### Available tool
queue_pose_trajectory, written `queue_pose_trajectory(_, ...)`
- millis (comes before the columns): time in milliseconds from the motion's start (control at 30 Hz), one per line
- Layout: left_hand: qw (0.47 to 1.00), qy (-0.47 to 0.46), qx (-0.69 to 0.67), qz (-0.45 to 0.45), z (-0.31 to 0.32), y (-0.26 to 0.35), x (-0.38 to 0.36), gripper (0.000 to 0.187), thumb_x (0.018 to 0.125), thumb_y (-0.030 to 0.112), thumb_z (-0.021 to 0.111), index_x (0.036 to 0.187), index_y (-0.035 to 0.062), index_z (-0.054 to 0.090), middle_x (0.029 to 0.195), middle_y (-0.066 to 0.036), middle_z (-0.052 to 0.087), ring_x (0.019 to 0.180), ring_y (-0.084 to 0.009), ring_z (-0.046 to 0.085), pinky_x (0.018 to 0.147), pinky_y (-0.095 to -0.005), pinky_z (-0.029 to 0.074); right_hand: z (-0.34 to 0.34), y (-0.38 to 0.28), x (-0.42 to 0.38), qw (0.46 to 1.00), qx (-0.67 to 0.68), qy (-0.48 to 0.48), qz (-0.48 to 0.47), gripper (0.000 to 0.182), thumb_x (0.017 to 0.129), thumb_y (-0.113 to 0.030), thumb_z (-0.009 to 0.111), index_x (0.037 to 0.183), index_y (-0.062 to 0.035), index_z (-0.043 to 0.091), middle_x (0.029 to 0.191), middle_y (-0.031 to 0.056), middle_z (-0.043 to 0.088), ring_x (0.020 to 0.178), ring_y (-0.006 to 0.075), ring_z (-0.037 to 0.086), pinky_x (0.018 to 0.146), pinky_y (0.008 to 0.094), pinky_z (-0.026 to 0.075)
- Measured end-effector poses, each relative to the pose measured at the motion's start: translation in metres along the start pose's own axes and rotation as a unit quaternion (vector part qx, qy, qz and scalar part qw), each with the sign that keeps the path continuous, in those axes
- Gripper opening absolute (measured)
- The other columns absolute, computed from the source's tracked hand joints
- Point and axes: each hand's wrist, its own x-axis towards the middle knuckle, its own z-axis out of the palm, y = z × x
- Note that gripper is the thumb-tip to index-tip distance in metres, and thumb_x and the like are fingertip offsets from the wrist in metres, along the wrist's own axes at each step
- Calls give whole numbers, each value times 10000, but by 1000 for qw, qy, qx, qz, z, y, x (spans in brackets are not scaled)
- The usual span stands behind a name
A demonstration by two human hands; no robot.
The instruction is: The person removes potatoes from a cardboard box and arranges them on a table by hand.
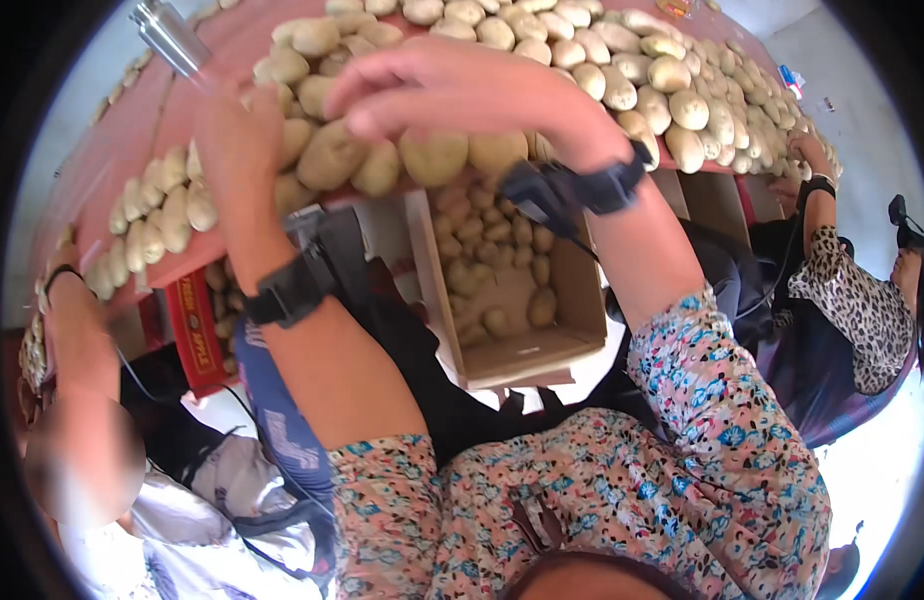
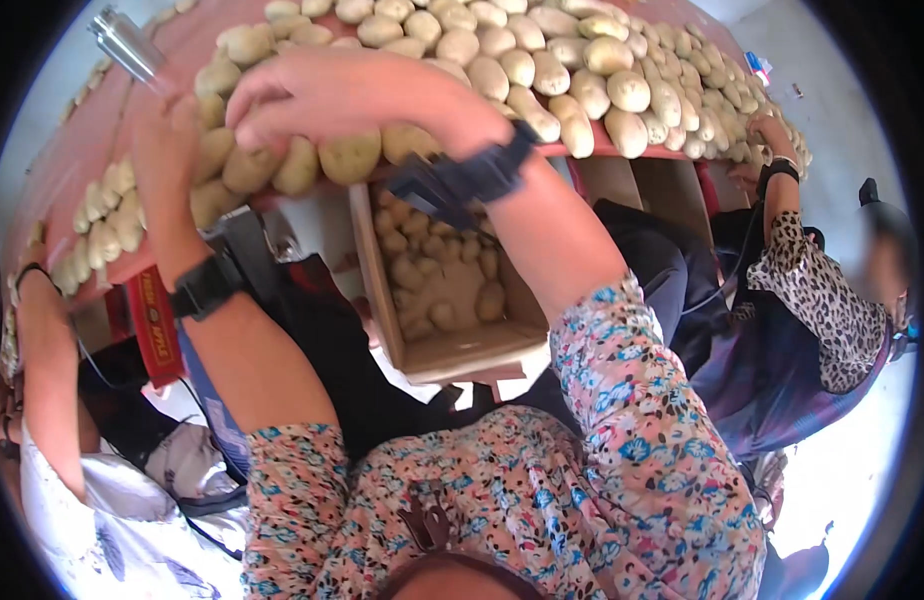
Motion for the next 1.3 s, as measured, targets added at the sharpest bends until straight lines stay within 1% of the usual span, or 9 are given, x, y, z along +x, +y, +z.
queue_pose_trajectory(100,998,52,29,-5,2,14,5,353,858,267,628,1070,-10,684,1002,-273,658,948,-410,641,853,-444,494,27,20,-56,962,199,-181,52,406,936,-341,591,1222,-53,600,994,24,687,891,95,655,676,250,520)
queue_pose_trajectory(167,998,38,13,-41,3,31,6,347,859,262,632,1075,-4,686,1012,-254,666,969,-382,648,867,-434,493,45,62,-82,946,178,-227,148,416,945,-362,579,1226,-54,598,1029,26,681,899,99,655,689,261,529)
queue_pose_trajectory(367,994,73,3,-82,2,48,1,336,857,250,644,1091,13,693,1054,-202,679,1028,-321,654,904,-403,490,128,280,-149,890,-206,-165,372,450,853,-235,597,1278,-92,569,1089,220,652,1004,387,630,867,435,500)
queue_pose_trajectory(567,990,121,11,-79,-7,43,-3,337,850,270,636,1089,43,704,1080,-178,686,1024,-311,656,908,-405,489,201,389,-160,927,-211,-20,310,453,830,-224,602,1231,-19,555,1100,246,639,1023,387,630,881,457,499)
queue_pose_trajectory(700,988,115,5,-103,-4,44,2,321,853,280,618,1063,57,714,1095,-158,681,1040,-306,647,917,-412,480,233,370,-158,898,-168,-10,407,533,819,-249,638,1256,15,488,1148,270,597,1043,388,619,898,472,498)
queue_pose_trajectory(767,990,118,14,-80,0,36,2,309,855,271,614,1053,57,716,1094,-157,681,1046,-302,642,922,-411,475,250,362,-159,862,-270,127,409,547,827,-276,644,1272,-19,455,1321,246,471,1103,430,572,899,517,493)
queue_pose_trajectory(867,991,119,15,-52,5,34,0,284,861,253,608,1035,57,719,1095,-156,679,1057,-297,632,932,-409,466,243,347,-150,848,-205,80,482,587,834,-302,651,1320,-64,424,1411,216,351,1173,468,505,902,545,483)
queue_pose_trajectory(1100,992,117,-6,-35,10,46,1,255,868,238,616,1016,57,718,1081,-151,672,1050,-291,625,928,-405,461,247,345,-150,835,-212,71,503,620,810,-327,644,1371,-164,434,1421,145,364,1232,412,458,939,572,438)
queue_pose_trajectory(1300,992,123,-24,-15,13,50,-1,236,875,210,610,1021,57,714,1045,-141,673,1004,-287,629,910,-403,464,261,335,-136,826,-186,126,516,626,804,-332,669,1342,-131,422,1344,238,385,1067,474,567,917,514,488)
